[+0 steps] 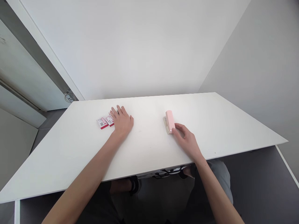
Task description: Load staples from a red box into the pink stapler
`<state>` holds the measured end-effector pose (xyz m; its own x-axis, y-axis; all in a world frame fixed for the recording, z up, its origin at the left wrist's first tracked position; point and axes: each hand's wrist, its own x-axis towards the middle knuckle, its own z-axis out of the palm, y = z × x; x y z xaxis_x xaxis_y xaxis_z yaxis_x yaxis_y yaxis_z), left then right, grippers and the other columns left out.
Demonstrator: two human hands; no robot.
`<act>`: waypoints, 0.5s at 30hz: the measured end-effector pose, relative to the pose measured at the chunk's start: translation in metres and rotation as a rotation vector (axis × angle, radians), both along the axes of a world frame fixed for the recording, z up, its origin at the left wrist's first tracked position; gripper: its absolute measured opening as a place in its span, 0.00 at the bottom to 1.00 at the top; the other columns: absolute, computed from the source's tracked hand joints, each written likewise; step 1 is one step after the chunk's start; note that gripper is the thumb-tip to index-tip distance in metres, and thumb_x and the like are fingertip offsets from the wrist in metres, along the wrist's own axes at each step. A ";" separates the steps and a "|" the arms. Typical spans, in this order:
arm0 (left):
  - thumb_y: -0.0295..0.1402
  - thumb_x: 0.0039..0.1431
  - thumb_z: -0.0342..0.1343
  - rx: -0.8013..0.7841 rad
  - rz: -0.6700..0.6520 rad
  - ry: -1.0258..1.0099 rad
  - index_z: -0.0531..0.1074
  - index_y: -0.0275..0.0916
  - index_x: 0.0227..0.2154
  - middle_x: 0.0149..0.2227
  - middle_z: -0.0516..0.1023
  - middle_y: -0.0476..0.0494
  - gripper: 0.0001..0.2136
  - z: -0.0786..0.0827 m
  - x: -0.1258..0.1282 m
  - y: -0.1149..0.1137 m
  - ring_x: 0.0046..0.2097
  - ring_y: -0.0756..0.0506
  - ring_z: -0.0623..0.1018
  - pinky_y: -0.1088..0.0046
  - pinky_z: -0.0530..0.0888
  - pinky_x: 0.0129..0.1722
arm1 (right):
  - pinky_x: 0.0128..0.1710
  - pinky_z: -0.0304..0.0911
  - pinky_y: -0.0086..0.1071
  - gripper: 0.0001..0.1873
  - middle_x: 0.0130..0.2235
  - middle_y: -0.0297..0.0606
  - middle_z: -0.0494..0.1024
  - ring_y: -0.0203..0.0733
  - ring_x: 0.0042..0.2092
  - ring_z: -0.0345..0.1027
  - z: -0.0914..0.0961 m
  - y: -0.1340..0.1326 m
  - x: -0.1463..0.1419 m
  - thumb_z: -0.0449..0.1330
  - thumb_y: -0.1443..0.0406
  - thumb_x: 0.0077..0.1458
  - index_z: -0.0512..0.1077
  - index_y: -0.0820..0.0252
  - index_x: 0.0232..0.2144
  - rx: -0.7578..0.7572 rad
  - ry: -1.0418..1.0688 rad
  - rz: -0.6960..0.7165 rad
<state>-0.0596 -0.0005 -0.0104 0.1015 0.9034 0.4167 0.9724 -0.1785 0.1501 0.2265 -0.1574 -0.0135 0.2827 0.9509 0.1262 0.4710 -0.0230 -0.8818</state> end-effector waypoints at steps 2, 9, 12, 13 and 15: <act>0.35 0.68 0.47 -0.006 -0.107 -0.012 0.54 0.17 0.69 0.75 0.51 0.13 0.33 0.002 0.005 -0.004 0.78 0.20 0.44 0.33 0.48 0.74 | 0.60 0.68 0.51 0.25 0.63 0.40 0.79 0.55 0.63 0.72 0.001 0.000 0.000 0.59 0.46 0.66 0.75 0.48 0.58 -0.003 0.005 0.000; 0.34 0.70 0.48 -0.033 -0.549 -0.028 0.61 0.33 0.68 0.74 0.61 0.29 0.25 0.000 0.036 -0.028 0.79 0.33 0.50 0.44 0.57 0.76 | 0.62 0.67 0.52 0.28 0.63 0.43 0.79 0.57 0.63 0.72 0.004 0.001 -0.003 0.63 0.45 0.62 0.74 0.50 0.58 0.009 -0.066 0.006; 0.34 0.71 0.47 -0.073 -0.685 -0.063 0.64 0.38 0.66 0.72 0.65 0.34 0.22 -0.003 0.045 -0.038 0.77 0.36 0.57 0.48 0.61 0.75 | 0.61 0.67 0.53 0.29 0.62 0.43 0.79 0.58 0.62 0.72 0.002 0.002 -0.005 0.64 0.46 0.61 0.72 0.50 0.59 0.018 -0.129 0.002; 0.35 0.71 0.48 -0.090 -0.718 -0.077 0.65 0.39 0.65 0.71 0.67 0.35 0.21 -0.003 0.047 -0.041 0.76 0.37 0.59 0.49 0.62 0.75 | 0.61 0.66 0.53 0.28 0.62 0.43 0.79 0.58 0.62 0.72 0.002 0.003 -0.006 0.63 0.47 0.62 0.72 0.51 0.59 0.020 -0.147 0.000; 0.35 0.72 0.48 -0.124 -0.766 -0.105 0.66 0.39 0.64 0.69 0.70 0.37 0.21 -0.003 0.049 -0.043 0.75 0.38 0.63 0.50 0.64 0.74 | 0.60 0.66 0.52 0.26 0.62 0.43 0.79 0.58 0.61 0.73 0.001 0.003 -0.006 0.61 0.49 0.63 0.72 0.51 0.59 0.021 -0.175 -0.001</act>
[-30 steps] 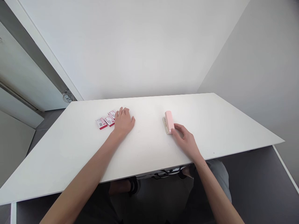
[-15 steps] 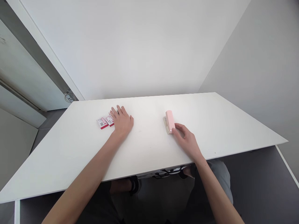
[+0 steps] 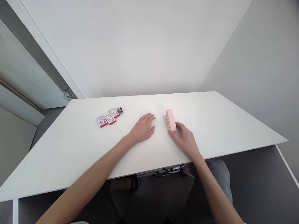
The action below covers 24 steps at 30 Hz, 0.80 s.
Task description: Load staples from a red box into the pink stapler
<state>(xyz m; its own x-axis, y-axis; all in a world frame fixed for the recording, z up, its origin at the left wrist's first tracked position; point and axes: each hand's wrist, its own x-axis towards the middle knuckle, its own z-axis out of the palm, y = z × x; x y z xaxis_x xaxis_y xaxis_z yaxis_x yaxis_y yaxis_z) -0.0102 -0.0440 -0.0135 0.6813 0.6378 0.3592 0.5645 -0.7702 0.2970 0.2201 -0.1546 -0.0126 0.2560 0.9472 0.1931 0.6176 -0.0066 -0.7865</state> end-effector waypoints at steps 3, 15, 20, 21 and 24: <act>0.35 0.72 0.48 -0.047 -0.031 -0.026 0.66 0.40 0.63 0.66 0.72 0.37 0.20 0.001 0.000 -0.001 0.72 0.38 0.66 0.50 0.66 0.72 | 0.55 0.68 0.51 0.24 0.60 0.44 0.80 0.58 0.57 0.74 0.000 -0.001 0.001 0.57 0.52 0.65 0.71 0.52 0.59 -0.013 -0.011 -0.013; 0.45 0.73 0.53 -0.228 -0.170 -0.202 0.77 0.44 0.53 0.53 0.83 0.44 0.15 0.013 0.010 -0.010 0.58 0.40 0.78 0.55 0.72 0.62 | 0.55 0.68 0.47 0.22 0.57 0.43 0.80 0.55 0.55 0.74 0.003 -0.006 0.002 0.60 0.54 0.62 0.71 0.52 0.56 0.034 0.059 0.078; 0.46 0.69 0.59 -0.335 -0.150 -0.223 0.78 0.43 0.43 0.44 0.83 0.45 0.12 0.015 0.013 -0.016 0.50 0.41 0.79 0.59 0.74 0.53 | 0.53 0.68 0.47 0.23 0.56 0.43 0.80 0.55 0.55 0.73 0.002 -0.007 0.000 0.64 0.49 0.63 0.72 0.52 0.54 0.073 0.063 0.139; 0.46 0.68 0.59 -0.342 -0.169 -0.223 0.77 0.43 0.40 0.42 0.83 0.45 0.12 0.015 0.013 -0.016 0.48 0.41 0.79 0.60 0.74 0.52 | 0.51 0.69 0.46 0.23 0.54 0.43 0.80 0.55 0.53 0.74 0.002 -0.007 0.000 0.64 0.48 0.62 0.73 0.52 0.53 0.066 0.066 0.151; 0.46 0.68 0.60 -0.355 -0.208 -0.236 0.76 0.42 0.34 0.37 0.82 0.46 0.13 0.015 0.015 -0.018 0.44 0.42 0.78 0.62 0.73 0.49 | 0.45 0.68 0.43 0.20 0.49 0.42 0.81 0.54 0.49 0.74 0.003 -0.008 0.000 0.64 0.48 0.62 0.73 0.52 0.49 0.038 0.087 0.175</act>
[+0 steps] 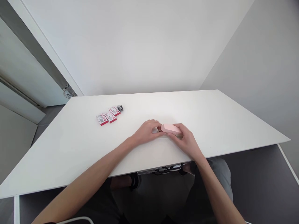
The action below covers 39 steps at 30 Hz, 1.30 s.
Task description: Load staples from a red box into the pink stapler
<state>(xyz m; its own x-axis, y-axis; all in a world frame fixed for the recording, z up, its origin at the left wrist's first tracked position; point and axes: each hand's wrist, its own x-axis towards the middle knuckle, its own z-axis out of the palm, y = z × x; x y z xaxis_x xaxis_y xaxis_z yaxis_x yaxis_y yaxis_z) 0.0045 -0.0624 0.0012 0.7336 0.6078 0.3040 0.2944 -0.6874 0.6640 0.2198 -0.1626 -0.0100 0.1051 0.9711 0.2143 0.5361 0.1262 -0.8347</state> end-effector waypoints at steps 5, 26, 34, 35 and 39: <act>0.45 0.65 0.62 -0.062 -0.005 -0.050 0.75 0.41 0.31 0.34 0.80 0.47 0.14 0.001 0.002 -0.005 0.40 0.45 0.77 0.68 0.71 0.41 | 0.41 0.66 0.40 0.19 0.45 0.39 0.80 0.51 0.45 0.72 0.002 -0.002 0.003 0.64 0.47 0.62 0.73 0.52 0.46 -0.063 0.076 0.048; 0.49 0.64 0.63 -0.260 -0.047 -0.102 0.78 0.41 0.35 0.27 0.77 0.52 0.15 -0.002 0.006 -0.012 0.29 0.51 0.71 0.72 0.68 0.33 | 0.40 0.63 0.36 0.17 0.43 0.36 0.73 0.45 0.41 0.65 0.001 -0.006 0.007 0.57 0.49 0.70 0.70 0.51 0.49 -0.033 0.136 0.096; 0.48 0.64 0.63 -0.245 -0.071 -0.070 0.75 0.40 0.32 0.26 0.74 0.53 0.15 -0.001 0.005 -0.012 0.28 0.52 0.69 0.73 0.65 0.32 | 0.41 0.64 0.39 0.18 0.45 0.39 0.74 0.47 0.43 0.66 -0.003 -0.005 0.010 0.56 0.47 0.70 0.68 0.51 0.51 -0.014 0.135 0.124; 0.48 0.64 0.63 -0.240 -0.074 -0.055 0.75 0.40 0.31 0.26 0.74 0.53 0.16 -0.001 0.006 -0.011 0.28 0.52 0.69 0.73 0.65 0.32 | 0.43 0.65 0.39 0.18 0.46 0.39 0.74 0.47 0.44 0.66 -0.003 -0.005 0.010 0.56 0.47 0.70 0.68 0.50 0.51 -0.011 0.140 0.130; 0.49 0.63 0.63 -0.213 -0.076 0.008 0.77 0.40 0.33 0.25 0.73 0.54 0.16 -0.002 0.007 -0.010 0.28 0.52 0.68 0.73 0.64 0.32 | 0.50 0.66 0.42 0.17 0.52 0.41 0.75 0.48 0.50 0.69 -0.002 -0.006 0.009 0.54 0.47 0.72 0.67 0.49 0.52 0.003 0.183 0.171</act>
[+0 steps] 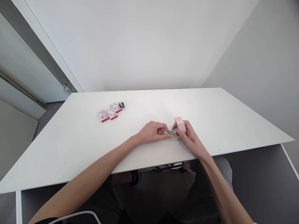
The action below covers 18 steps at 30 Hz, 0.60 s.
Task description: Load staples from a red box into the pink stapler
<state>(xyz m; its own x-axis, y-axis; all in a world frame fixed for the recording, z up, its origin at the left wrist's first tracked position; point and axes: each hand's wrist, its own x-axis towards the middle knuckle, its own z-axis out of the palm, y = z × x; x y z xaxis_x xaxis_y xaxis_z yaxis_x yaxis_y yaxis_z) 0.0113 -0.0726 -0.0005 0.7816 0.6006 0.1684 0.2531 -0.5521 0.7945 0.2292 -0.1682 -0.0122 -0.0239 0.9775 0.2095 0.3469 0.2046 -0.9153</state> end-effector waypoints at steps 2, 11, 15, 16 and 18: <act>0.50 0.63 0.63 0.002 -0.001 0.015 0.79 0.41 0.35 0.26 0.73 0.54 0.16 0.000 0.000 0.000 0.28 0.52 0.69 0.73 0.64 0.32 | 0.53 0.66 0.43 0.18 0.54 0.42 0.74 0.48 0.53 0.70 0.000 0.000 -0.001 0.53 0.46 0.72 0.66 0.49 0.52 -0.005 0.028 0.009; 0.51 0.59 0.66 0.115 -0.019 0.060 0.76 0.44 0.50 0.36 0.76 0.50 0.22 -0.002 -0.001 0.001 0.34 0.48 0.73 0.70 0.69 0.37 | 0.54 0.70 0.46 0.23 0.56 0.44 0.72 0.49 0.58 0.69 0.004 -0.001 -0.006 0.48 0.44 0.73 0.62 0.48 0.59 0.004 0.102 0.000; 0.50 0.58 0.67 0.207 -0.014 0.087 0.75 0.43 0.52 0.43 0.78 0.46 0.23 -0.004 -0.002 0.003 0.43 0.44 0.77 0.67 0.72 0.43 | 0.56 0.70 0.46 0.24 0.55 0.43 0.74 0.49 0.57 0.71 0.005 0.000 -0.007 0.47 0.43 0.73 0.61 0.47 0.61 0.019 0.120 -0.056; 0.49 0.59 0.67 0.214 -0.001 0.093 0.75 0.43 0.51 0.43 0.78 0.45 0.22 -0.005 -0.002 0.003 0.44 0.43 0.78 0.66 0.72 0.44 | 0.57 0.70 0.47 0.24 0.55 0.43 0.74 0.49 0.57 0.71 0.003 0.001 -0.006 0.47 0.43 0.73 0.62 0.47 0.60 0.020 0.128 -0.082; 0.47 0.61 0.65 0.231 0.050 0.103 0.75 0.42 0.50 0.44 0.78 0.44 0.19 -0.007 -0.001 0.005 0.45 0.42 0.78 0.64 0.72 0.47 | 0.61 0.68 0.47 0.25 0.55 0.43 0.75 0.49 0.60 0.70 -0.002 0.003 -0.002 0.46 0.42 0.73 0.63 0.48 0.59 0.018 0.123 -0.163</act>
